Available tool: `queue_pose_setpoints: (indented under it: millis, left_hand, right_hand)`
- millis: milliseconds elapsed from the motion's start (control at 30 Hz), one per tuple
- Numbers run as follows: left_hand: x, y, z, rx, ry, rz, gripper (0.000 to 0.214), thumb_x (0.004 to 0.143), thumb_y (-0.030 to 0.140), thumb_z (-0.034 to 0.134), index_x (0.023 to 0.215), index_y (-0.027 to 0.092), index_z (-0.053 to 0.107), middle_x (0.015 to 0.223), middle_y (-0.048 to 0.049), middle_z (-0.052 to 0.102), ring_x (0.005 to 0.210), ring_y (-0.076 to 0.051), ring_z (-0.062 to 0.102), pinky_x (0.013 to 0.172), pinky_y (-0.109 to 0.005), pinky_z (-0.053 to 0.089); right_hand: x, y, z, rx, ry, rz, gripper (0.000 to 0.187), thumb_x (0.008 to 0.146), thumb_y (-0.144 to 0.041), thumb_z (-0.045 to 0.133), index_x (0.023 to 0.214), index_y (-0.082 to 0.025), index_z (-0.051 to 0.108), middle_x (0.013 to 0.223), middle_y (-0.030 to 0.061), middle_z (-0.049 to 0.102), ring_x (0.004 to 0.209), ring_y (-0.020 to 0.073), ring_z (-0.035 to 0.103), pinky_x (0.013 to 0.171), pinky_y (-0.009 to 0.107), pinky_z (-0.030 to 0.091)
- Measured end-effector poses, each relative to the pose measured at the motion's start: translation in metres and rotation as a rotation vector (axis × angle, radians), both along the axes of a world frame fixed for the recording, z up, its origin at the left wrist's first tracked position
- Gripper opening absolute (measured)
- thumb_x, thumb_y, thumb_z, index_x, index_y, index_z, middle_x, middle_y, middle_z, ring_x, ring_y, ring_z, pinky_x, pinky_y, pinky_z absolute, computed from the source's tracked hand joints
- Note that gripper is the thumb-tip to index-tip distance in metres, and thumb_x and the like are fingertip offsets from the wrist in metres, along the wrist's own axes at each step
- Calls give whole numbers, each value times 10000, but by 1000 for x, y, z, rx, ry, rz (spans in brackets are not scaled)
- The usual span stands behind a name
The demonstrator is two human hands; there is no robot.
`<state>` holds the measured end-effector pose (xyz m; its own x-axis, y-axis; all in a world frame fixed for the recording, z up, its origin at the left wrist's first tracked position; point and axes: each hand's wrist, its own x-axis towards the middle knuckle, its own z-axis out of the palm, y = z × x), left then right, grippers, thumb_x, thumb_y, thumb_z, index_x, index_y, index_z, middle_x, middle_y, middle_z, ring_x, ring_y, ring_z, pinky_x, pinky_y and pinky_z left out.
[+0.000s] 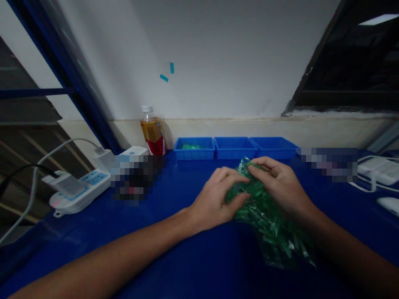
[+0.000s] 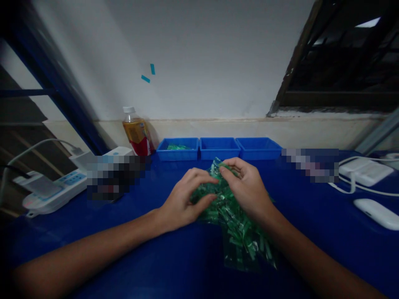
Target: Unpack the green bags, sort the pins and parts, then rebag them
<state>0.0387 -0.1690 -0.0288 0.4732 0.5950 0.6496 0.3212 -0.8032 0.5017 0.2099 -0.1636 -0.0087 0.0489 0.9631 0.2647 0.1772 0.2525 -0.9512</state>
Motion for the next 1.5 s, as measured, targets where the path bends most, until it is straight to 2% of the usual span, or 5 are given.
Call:
queue_pose_setpoints:
  millis: [767,967,1233,1367,1500]
  left_hand:
    - [2,16,1,-600,-342,183,251,827,389,562,762,147,585,651,19,526,592,-99,468,572,-216,372]
    - [4,17,9,-1002,-713,-127,454,831,559,478,759,123,582,696,-30,573,620,-107,536,594,-228,421]
    - [-1,11,9,-371,-373,127,85,823,243,568,874,176,565,815,-18,592,758,-139,553,667,-248,440]
    - [-5,3,5,26,-4,98,145,845,143,495,928,204,597,943,-52,597,916,-185,533,818,-324,422]
    - [-2,2,6,-66,64,69,127,841,256,557,942,200,610,977,-59,594,929,-198,527,823,-329,418]
  right_hand:
    - [-2,-13,10,305,-383,-264,182,770,-358,606,724,-207,697,449,-41,447,414,103,391,414,248,309]
    - [-6,-21,6,698,-608,-127,146,816,-223,558,868,-224,695,751,26,688,671,165,616,634,313,476]
    - [-2,-9,4,332,-340,-34,178,810,-309,538,854,-208,679,1006,63,655,966,210,591,804,341,466]
    - [-2,-7,7,105,-221,3,352,810,-456,521,579,-192,552,641,14,570,625,147,541,536,254,424]
    - [-3,-11,5,125,-294,-49,328,807,-409,534,555,-199,517,465,-39,425,436,107,403,404,230,297]
